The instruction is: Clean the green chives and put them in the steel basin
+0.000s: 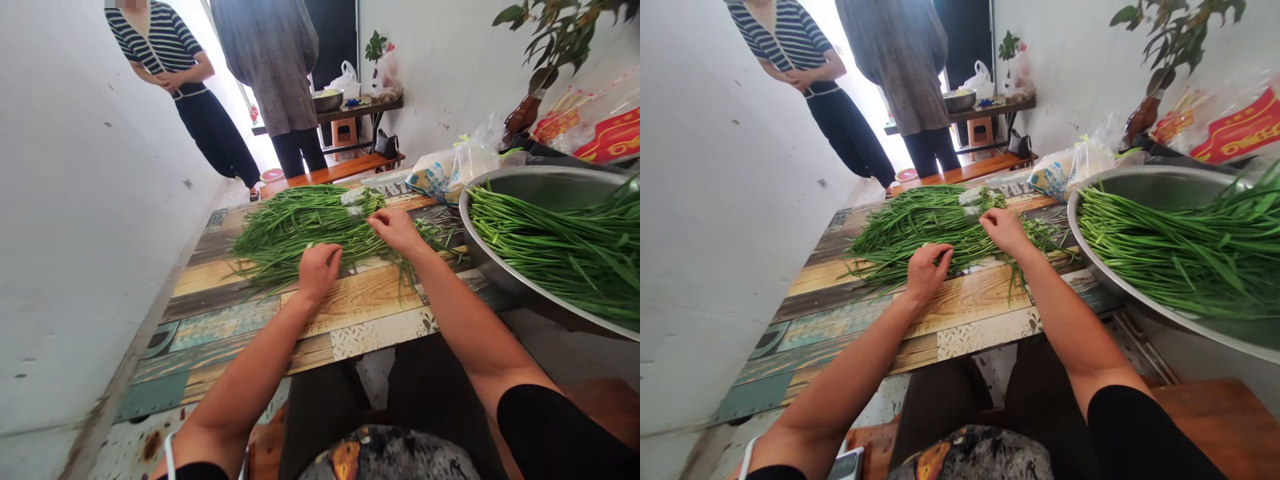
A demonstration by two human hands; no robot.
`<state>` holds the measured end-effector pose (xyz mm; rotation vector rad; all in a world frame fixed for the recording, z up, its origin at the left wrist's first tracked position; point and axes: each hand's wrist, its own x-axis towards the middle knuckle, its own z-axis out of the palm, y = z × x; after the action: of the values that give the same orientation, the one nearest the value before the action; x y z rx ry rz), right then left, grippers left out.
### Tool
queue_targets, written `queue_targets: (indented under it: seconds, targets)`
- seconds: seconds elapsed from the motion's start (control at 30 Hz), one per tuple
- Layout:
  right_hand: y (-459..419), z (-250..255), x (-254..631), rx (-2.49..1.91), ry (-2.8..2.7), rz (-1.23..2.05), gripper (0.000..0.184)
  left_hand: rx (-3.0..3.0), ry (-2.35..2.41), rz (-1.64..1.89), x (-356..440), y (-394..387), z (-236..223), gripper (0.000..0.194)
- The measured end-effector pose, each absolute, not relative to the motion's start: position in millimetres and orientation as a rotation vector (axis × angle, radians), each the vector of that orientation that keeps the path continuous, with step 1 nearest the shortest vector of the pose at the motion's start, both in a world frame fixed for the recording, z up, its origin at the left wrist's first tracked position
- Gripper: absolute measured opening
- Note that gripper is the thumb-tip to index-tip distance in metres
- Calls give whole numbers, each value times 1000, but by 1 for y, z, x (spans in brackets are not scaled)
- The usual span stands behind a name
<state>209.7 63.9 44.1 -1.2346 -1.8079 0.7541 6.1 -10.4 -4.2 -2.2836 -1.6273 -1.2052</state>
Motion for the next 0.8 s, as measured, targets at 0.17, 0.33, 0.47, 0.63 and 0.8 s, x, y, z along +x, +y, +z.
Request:
queue_targets:
  seconds: [0.17,0.33,0.47,0.63,0.8]
  targets:
    - [62,46,208,-1165,-1873,827,31,-2271,-1606,-1249,10,-13,-3,18]
    - [58,42,203,-1019,-1939,973,27,-2276,-1576,-1274,11,-15,-2,21]
    - [57,40,199,-1015,-1967,940,30,-2285,-1592,-1284,10,-13,-3,23]
    - [57,45,203,-1014,-1987,872,33,-2300,-1614,-1324,10,-13,-2,22]
    - [70,51,227,-1349,-2163,443,28,-2695,-1332,-1128,17,-18,-1,19]
